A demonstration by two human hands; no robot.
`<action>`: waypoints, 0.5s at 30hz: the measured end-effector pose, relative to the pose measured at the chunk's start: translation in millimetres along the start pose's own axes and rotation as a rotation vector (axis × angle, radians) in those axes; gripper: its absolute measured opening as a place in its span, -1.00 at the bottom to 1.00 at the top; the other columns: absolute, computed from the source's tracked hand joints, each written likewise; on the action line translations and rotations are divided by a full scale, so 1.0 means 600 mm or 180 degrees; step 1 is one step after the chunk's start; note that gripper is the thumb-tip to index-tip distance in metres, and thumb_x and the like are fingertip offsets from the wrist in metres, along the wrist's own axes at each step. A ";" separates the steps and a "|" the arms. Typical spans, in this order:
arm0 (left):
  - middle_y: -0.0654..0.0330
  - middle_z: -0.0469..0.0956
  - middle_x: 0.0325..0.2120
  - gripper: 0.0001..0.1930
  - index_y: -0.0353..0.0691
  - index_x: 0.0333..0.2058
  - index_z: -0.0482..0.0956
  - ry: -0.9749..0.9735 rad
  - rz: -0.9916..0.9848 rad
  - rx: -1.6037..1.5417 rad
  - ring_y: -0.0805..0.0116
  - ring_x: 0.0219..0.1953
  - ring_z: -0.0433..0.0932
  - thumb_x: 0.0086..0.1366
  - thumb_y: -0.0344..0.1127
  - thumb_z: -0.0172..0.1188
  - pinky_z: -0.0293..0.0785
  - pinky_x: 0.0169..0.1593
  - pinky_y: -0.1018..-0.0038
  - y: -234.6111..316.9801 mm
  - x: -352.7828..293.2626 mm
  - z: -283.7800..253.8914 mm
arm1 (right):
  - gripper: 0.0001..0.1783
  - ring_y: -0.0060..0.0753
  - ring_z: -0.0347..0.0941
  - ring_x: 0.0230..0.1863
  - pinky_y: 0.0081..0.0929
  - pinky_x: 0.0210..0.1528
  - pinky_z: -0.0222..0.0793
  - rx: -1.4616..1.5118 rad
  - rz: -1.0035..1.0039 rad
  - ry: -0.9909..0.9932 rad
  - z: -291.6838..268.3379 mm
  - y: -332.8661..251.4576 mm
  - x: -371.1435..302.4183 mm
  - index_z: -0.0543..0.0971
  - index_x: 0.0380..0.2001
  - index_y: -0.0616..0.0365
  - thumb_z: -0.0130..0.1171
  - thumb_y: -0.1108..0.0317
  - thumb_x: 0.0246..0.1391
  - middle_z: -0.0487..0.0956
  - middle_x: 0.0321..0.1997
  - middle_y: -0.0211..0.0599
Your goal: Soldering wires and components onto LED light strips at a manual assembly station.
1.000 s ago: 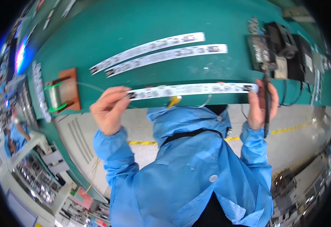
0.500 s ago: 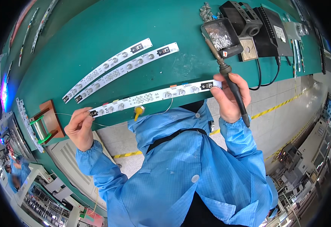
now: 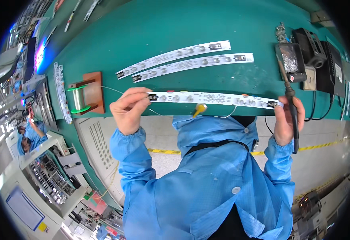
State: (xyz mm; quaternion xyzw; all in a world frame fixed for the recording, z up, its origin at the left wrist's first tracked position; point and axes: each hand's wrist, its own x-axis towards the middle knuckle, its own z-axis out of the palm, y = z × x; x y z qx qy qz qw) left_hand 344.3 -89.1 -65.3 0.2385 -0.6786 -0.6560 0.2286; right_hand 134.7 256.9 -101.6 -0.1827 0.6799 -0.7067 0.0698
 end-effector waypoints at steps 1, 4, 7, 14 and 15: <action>-0.03 0.62 -0.26 -0.81 -0.43 -0.32 0.67 0.0023 0.0009 0.0021 0.34 -0.29 0.59 0.06 -0.72 0.20 0.55 -0.23 0.54 0.002 -0.001 0.000 | -0.38 -0.25 0.48 0.04 -0.33 0.09 0.39 0.0027 -0.0003 -0.0019 0.001 0.002 0.000 0.37 0.14 0.15 0.18 0.73 -0.04 0.56 -0.02 -0.06; -0.03 0.61 -0.25 -0.82 -0.44 -0.32 0.66 -0.0001 -0.0137 -0.0129 0.35 -0.30 0.58 0.06 -0.69 0.20 0.53 -0.25 0.55 -0.001 0.002 0.004 | -0.34 -0.15 0.45 0.12 -0.21 0.18 0.31 -0.0010 -0.0223 -0.0018 -0.007 -0.001 -0.001 0.34 0.17 0.11 0.19 0.70 -0.04 0.53 0.07 0.05; -0.04 0.60 -0.22 -0.84 -0.45 -0.34 0.65 0.0068 -0.0010 0.0264 0.37 -0.32 0.55 0.07 -0.66 0.18 0.49 -0.28 0.56 -0.006 0.003 -0.008 | -0.32 -0.10 0.51 0.04 -0.26 0.06 0.44 -0.0004 -0.0341 -0.0131 0.008 -0.004 -0.007 0.35 0.13 0.11 0.24 0.75 -0.10 0.55 0.02 0.11; -0.08 0.57 -0.16 -0.82 -0.48 -0.27 0.63 0.0077 -0.0067 -0.0033 0.42 -0.34 0.54 0.11 -0.66 0.18 0.48 -0.25 0.60 -0.028 0.001 -0.047 | -0.30 -0.11 0.55 -0.04 -0.16 0.05 0.46 0.0037 -0.0733 -0.0481 0.036 -0.023 0.010 0.39 0.07 0.10 0.24 0.84 -0.18 0.56 -0.03 0.07; -0.08 0.57 -0.16 -0.81 -0.48 -0.26 0.63 0.0066 -0.0071 -0.0064 0.42 -0.35 0.54 0.11 -0.66 0.17 0.48 -0.24 0.60 -0.031 0.002 -0.049 | -0.30 -0.12 0.54 -0.04 -0.16 0.06 0.45 0.0069 -0.0763 -0.0527 0.035 -0.023 0.012 0.39 0.07 0.08 0.25 0.83 -0.18 0.57 -0.04 0.08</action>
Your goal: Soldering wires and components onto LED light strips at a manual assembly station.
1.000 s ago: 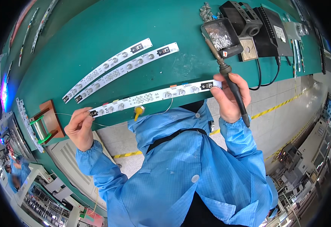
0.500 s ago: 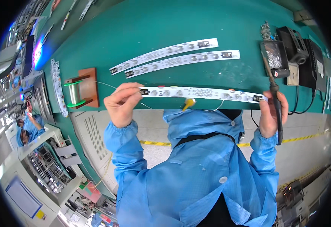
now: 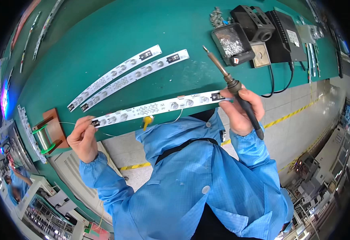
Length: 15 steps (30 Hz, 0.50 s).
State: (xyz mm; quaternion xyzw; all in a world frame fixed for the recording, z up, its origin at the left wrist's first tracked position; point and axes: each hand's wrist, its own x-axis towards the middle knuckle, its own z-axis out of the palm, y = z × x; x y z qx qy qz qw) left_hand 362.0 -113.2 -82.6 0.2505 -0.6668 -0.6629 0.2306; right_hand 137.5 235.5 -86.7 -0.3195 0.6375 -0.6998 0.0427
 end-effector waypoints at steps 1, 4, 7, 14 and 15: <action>-0.09 0.57 -0.16 -0.81 -0.47 -0.25 0.63 -0.0008 -0.0004 -0.0021 0.43 -0.35 0.54 0.12 -0.66 0.17 0.47 -0.23 0.61 -0.001 0.001 -0.001 | -0.30 -0.12 0.54 -0.04 -0.16 0.06 0.45 -0.0032 0.0001 0.0008 -0.001 0.000 0.000 0.39 0.07 0.08 0.25 0.83 -0.18 0.57 -0.04 0.08; -0.08 0.57 -0.16 -0.80 -0.48 -0.25 0.63 -0.0066 -0.0035 -0.0043 0.44 -0.35 0.53 0.12 -0.67 0.16 0.47 -0.22 0.62 0.002 0.001 0.001 | -0.31 -0.12 0.54 -0.04 -0.16 0.06 0.44 0.0003 -0.0044 -0.0026 -0.004 0.001 0.000 0.39 0.07 0.09 0.25 0.83 -0.17 0.57 -0.04 0.08; -0.08 0.57 -0.17 -0.81 -0.48 -0.27 0.63 -0.0053 0.0036 0.0060 0.43 -0.35 0.53 0.10 -0.68 0.16 0.46 -0.23 0.62 0.009 -0.006 0.003 | -0.31 -0.15 0.55 -0.06 -0.21 0.02 0.48 0.0083 -0.0063 0.0043 0.001 0.005 -0.001 0.40 0.06 0.09 0.25 0.83 -0.18 0.58 -0.07 0.06; -0.04 0.59 -0.23 -0.81 -0.43 -0.31 0.65 -0.0035 0.0067 -0.0106 0.35 -0.29 0.58 0.07 -0.69 0.19 0.54 -0.23 0.54 0.035 0.000 0.046 | -0.35 -0.15 0.53 0.00 -0.26 0.07 0.44 -0.0201 0.0321 0.0468 -0.021 0.005 -0.022 0.38 0.10 0.12 0.24 0.75 -0.11 0.57 -0.04 0.02; -0.04 0.59 -0.23 -0.81 -0.43 -0.31 0.65 0.0012 0.0069 -0.0058 0.35 -0.29 0.58 0.07 -0.69 0.19 0.54 -0.23 0.54 0.040 -0.003 0.047 | -0.37 -0.15 0.53 0.01 -0.29 0.08 0.42 -0.0166 0.0358 0.0442 -0.025 0.004 -0.021 0.37 0.12 0.13 0.22 0.71 -0.07 0.57 -0.04 0.01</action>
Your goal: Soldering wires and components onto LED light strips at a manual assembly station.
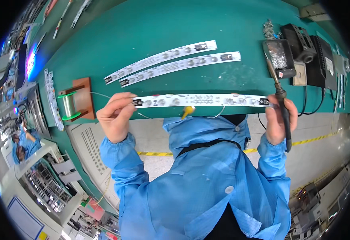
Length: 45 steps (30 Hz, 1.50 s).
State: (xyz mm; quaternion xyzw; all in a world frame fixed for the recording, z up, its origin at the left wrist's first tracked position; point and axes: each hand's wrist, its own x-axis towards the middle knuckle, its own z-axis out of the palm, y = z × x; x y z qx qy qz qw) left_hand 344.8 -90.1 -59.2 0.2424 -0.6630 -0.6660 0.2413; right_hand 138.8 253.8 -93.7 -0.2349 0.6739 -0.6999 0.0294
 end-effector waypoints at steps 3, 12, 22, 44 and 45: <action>-0.06 0.59 -0.23 -0.78 -0.43 -0.29 0.65 -0.0117 0.0155 -0.0173 0.34 -0.29 0.59 0.05 -0.72 0.21 0.55 -0.22 0.55 0.010 -0.007 -0.001 | -0.42 -0.20 0.53 0.01 -0.33 0.10 0.38 -0.0102 0.0257 0.0002 -0.005 0.001 -0.001 0.37 0.13 0.13 0.20 0.66 0.01 0.58 -0.03 -0.03; -0.06 0.60 -0.23 -0.74 -0.43 -0.27 0.65 -0.0098 0.0215 0.0166 0.28 -0.22 0.61 0.02 -0.74 0.20 0.57 -0.18 0.52 0.054 -0.015 0.014 | -0.46 -0.22 0.52 -0.01 -0.34 0.08 0.38 0.0103 0.0317 0.0032 -0.007 0.006 0.005 0.35 0.15 0.19 0.17 0.62 0.08 0.59 -0.06 -0.01; 0.07 0.60 -0.30 -0.70 -0.44 -0.05 0.53 0.0280 -0.0484 -0.0428 0.48 -0.44 0.55 0.38 -0.31 0.10 0.47 -0.36 0.61 0.048 0.146 -0.043 | -0.46 -0.27 0.49 -0.24 -0.34 -0.07 0.42 0.0433 0.0009 0.0363 0.003 0.003 0.040 0.24 0.24 0.24 0.02 0.21 0.31 0.47 0.10 0.19; 0.10 0.55 -0.35 -0.77 -0.32 -0.39 0.55 -0.1548 0.2499 0.2823 0.13 -0.30 0.55 -0.12 -0.62 0.27 0.47 -0.26 0.28 -0.026 0.081 0.143 | -0.43 -0.17 0.53 0.01 -0.26 0.05 0.43 -0.0764 -0.0232 -0.0110 0.029 0.003 0.000 0.32 0.16 0.22 0.21 0.61 0.05 0.53 0.04 0.14; 0.10 0.55 -0.35 -0.77 -0.32 -0.39 0.55 -0.1556 0.2498 0.2802 0.13 -0.30 0.55 -0.12 -0.62 0.27 0.47 -0.26 0.28 -0.031 0.077 0.141 | -0.43 -0.15 0.52 0.03 -0.25 0.08 0.42 -0.0971 -0.0305 -0.0283 0.032 0.009 0.001 0.34 0.14 0.23 0.21 0.65 0.03 0.54 0.04 0.13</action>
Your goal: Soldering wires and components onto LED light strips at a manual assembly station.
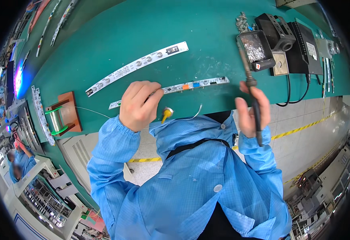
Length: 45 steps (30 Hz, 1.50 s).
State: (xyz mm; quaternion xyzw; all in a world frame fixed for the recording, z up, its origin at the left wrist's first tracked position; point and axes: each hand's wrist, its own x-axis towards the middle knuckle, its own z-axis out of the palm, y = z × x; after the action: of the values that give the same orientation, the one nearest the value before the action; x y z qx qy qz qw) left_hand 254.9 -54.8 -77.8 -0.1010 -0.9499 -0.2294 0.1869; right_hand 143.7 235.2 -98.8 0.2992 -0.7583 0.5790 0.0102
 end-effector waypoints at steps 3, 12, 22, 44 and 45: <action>0.06 0.57 -0.29 -0.74 -0.35 -0.37 0.58 0.0280 0.0255 0.0064 0.12 -0.26 0.56 -0.13 -0.60 0.31 0.50 -0.23 0.25 -0.002 -0.019 0.009 | -0.45 -0.10 0.53 0.04 -0.27 0.09 0.43 -0.0388 -0.0310 -0.0258 0.018 0.007 0.009 0.41 0.04 0.26 0.25 0.73 -0.07 0.56 -0.01 0.13; 0.03 0.55 -0.24 -0.67 -0.30 -0.34 0.61 -0.0059 -0.0189 -0.0265 0.07 -0.28 0.54 -0.20 -0.50 0.38 0.46 -0.27 0.24 0.056 -0.014 -0.023 | -0.43 -0.13 0.59 -0.10 -0.34 -0.04 0.51 -0.0685 -0.0553 -0.0299 0.024 0.009 0.012 0.44 0.01 0.25 0.28 0.77 -0.15 0.59 -0.07 0.10; 0.17 0.48 -0.40 -0.71 -0.27 -0.41 0.58 0.0046 -0.0109 0.0070 0.23 -0.33 0.46 -0.17 -0.34 0.40 0.39 -0.29 0.29 0.132 -0.033 0.065 | -0.54 -0.10 0.53 -0.01 -0.23 0.10 0.41 -0.0308 -0.0326 -0.0452 -0.001 0.002 0.014 0.41 0.07 0.27 0.20 0.54 0.07 0.54 0.02 0.14; 0.00 0.58 -0.13 -0.90 -0.31 -0.48 0.49 0.0920 -0.1710 -0.1229 0.47 -0.60 0.47 0.06 -0.59 0.24 0.31 -0.60 0.53 0.156 0.019 0.104 | -0.77 -0.62 0.24 -0.53 -0.61 -0.49 0.09 0.0744 0.1282 -0.1184 -0.047 -0.036 0.119 0.59 -0.46 0.33 0.05 0.49 -0.26 0.48 -0.52 -0.34; 0.00 0.58 -0.13 -0.90 -0.31 -0.49 0.49 0.0881 -0.1750 -0.1231 0.48 -0.61 0.46 0.06 -0.59 0.25 0.32 -0.60 0.52 0.156 0.020 0.103 | -0.78 -0.61 0.34 -0.46 -0.62 -0.41 0.22 0.0848 0.1312 -0.1334 -0.054 -0.029 0.121 0.62 -0.42 0.31 0.10 0.51 -0.22 0.55 -0.47 -0.33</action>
State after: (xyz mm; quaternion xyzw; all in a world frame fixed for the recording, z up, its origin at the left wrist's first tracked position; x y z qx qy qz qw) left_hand 251.1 57.7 -86.5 0.1567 -0.8463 -0.4580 0.2224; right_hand 81.4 229.0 -46.9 0.2508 -0.7061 0.5889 -0.3029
